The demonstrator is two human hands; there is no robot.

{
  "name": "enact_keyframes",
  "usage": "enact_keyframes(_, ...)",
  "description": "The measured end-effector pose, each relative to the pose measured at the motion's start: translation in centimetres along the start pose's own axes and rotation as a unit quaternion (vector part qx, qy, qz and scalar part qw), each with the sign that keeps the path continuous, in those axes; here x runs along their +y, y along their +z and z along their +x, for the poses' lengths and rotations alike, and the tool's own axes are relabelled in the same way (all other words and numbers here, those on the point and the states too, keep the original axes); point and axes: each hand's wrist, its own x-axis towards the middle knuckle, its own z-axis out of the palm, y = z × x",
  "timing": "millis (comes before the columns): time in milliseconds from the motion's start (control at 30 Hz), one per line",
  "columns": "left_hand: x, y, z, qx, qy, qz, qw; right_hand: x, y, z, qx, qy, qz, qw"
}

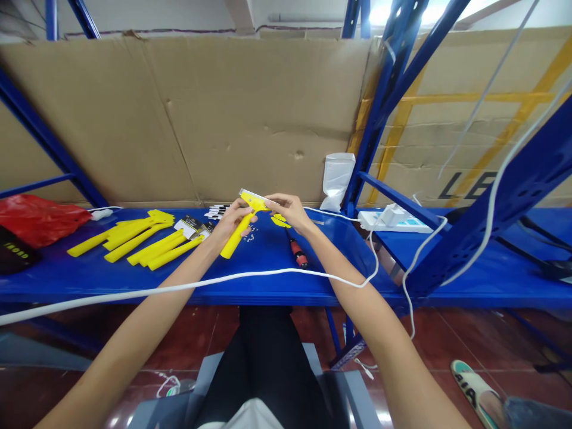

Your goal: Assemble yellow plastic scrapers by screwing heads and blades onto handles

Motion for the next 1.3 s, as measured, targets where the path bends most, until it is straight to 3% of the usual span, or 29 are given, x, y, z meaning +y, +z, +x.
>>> enact_keyframes(167,0.6,-0.1,-0.2,0.020,0.018,-0.018,0.999,0.2,-0.9,0.7,0.029,-0.007,-0.009,1.000)
enact_keyframes(267,0.9,-0.4,-0.4,0.015,0.027,-0.042,0.999,0.2,-2.4,0.6,0.051,-0.030,-0.127,0.990)
enact_keyframes(400,1.2,-0.8,-0.4,0.008,0.049,-0.069,0.996,-0.1,-4.5,-2.8,0.000,0.022,-0.381,0.924)
enact_keyframes(467,1.1,-0.8,-0.4,0.007,0.057,-0.065,0.996,-0.4,-4.9,-6.0,-0.016,0.066,-0.452,0.890)
enact_keyframes(533,1.0,-0.7,-0.3,0.010,0.053,-0.046,0.997,-1.0,-4.6,-9.4,-0.024,0.081,-0.480,0.873)
enact_keyframes(667,-0.1,-0.5,0.1,0.006,0.003,0.008,1.000,-1.8,-3.6,-14.2,-0.001,0.081,-0.468,0.880)
enact_keyframes(833,-1.7,-0.5,0.3,-0.046,-0.080,0.072,0.993,-0.9,-4.1,-17.0,0.085,0.046,-0.504,0.859)
enact_keyframes(967,-2.3,-0.4,-0.1,-0.095,-0.117,0.094,0.984,-0.6,-5.5,-18.2,0.207,-0.025,-0.481,0.852)
enact_keyframes(1133,-2.8,0.0,-0.6,-0.103,-0.155,0.104,0.977,-2.8,-5.9,-18.6,0.371,-0.103,-0.408,0.828)
enact_keyframes(1200,-3.1,0.1,-0.6,-0.105,-0.167,0.113,0.974,-3.5,-5.6,-18.6,0.405,-0.135,-0.368,0.826)
enact_keyframes(1300,-3.7,0.2,-0.6,-0.109,-0.176,0.128,0.970,-3.7,-5.0,-18.7,0.396,-0.165,-0.336,0.838)
